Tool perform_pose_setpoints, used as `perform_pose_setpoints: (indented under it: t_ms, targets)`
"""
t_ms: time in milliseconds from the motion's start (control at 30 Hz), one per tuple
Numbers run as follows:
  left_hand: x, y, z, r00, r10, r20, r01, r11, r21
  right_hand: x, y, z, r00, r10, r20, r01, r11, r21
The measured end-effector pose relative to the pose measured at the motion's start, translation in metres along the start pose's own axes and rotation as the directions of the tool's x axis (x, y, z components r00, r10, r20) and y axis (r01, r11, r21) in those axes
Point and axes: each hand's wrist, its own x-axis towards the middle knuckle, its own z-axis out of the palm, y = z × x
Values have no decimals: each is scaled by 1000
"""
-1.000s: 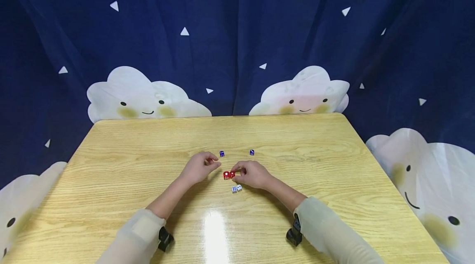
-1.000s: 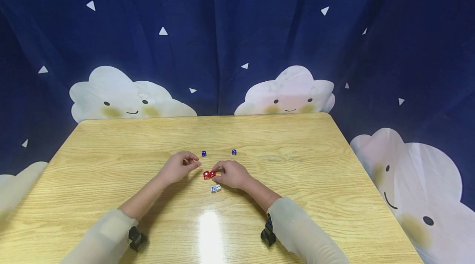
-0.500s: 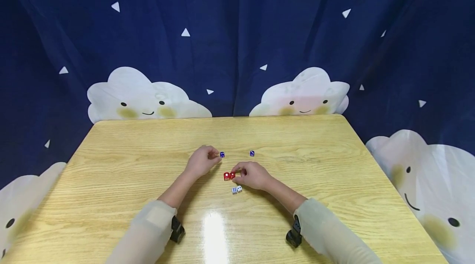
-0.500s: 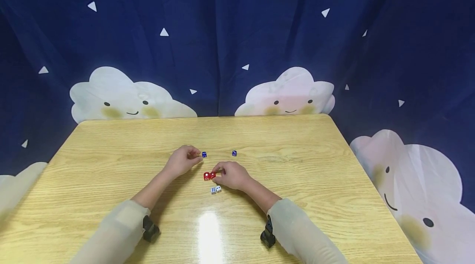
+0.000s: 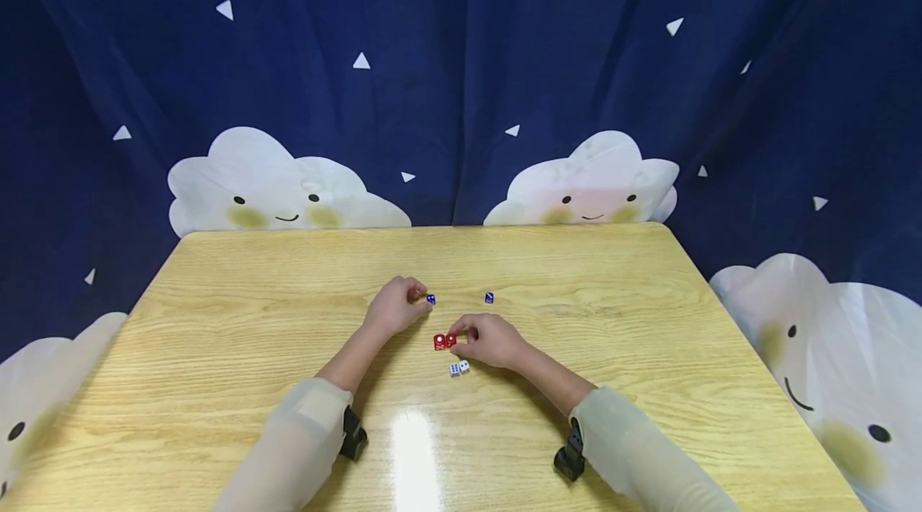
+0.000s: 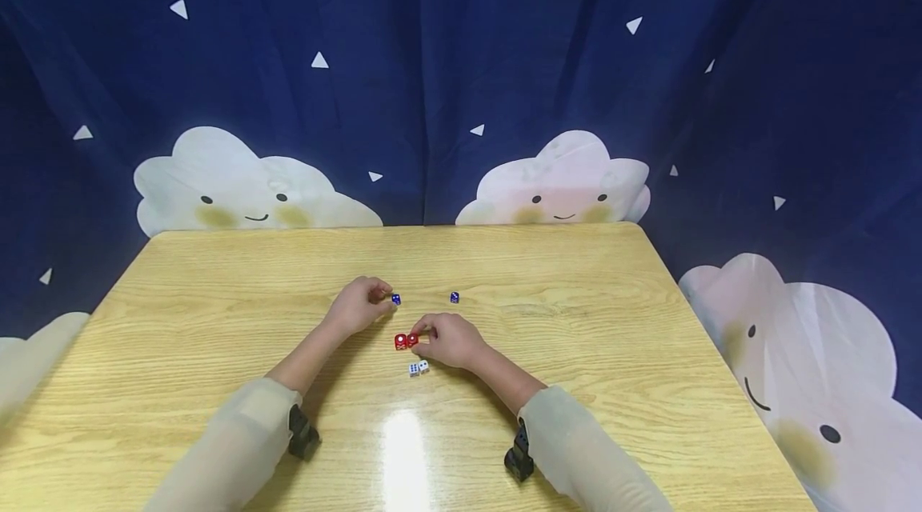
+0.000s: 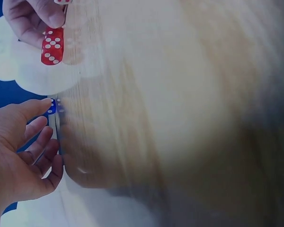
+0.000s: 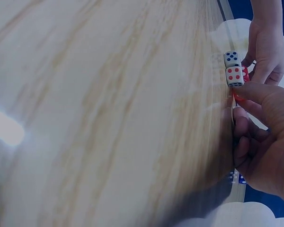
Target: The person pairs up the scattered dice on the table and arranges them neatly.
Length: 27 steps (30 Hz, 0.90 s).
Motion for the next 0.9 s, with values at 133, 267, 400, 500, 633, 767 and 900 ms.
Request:
perform_pose_setpoints:
  t_ms: [133, 267, 400, 500, 633, 767, 900]
  targets:
    - [1, 1, 0, 1000, -7, 6, 6, 1000, 6, 1, 0, 0, 1000, -4, -5, 4, 1000, 2]
    - [1, 1, 1, 1000, -10, 10, 9, 1000, 14, 0, 1, 0, 1000, -8, -6, 8, 1000, 7]
    - [2, 1, 2, 1000, -9, 13, 9, 1000, 14, 0, 1, 0, 1000, -5, -7, 5, 1000, -3]
    - [1, 1, 2, 1000, -15, 18, 14, 1000, 6, 0, 1, 0, 1000, -8, -5, 8, 1000, -3]
    - [1, 2, 2, 1000, -15, 20, 16, 1000, -4, 0, 1, 0, 1000, -14, -1, 14, 1000, 5]
    - [0, 2, 2, 1000, -3, 25, 4, 1000, -16, 0, 1, -1, 1000, -17, 1, 17, 1000, 7]
    - [0, 3, 1, 1000, 13, 27, -12, 1000, -13, 0, 1, -2, 1000, -22, -2, 22, 1000, 6]
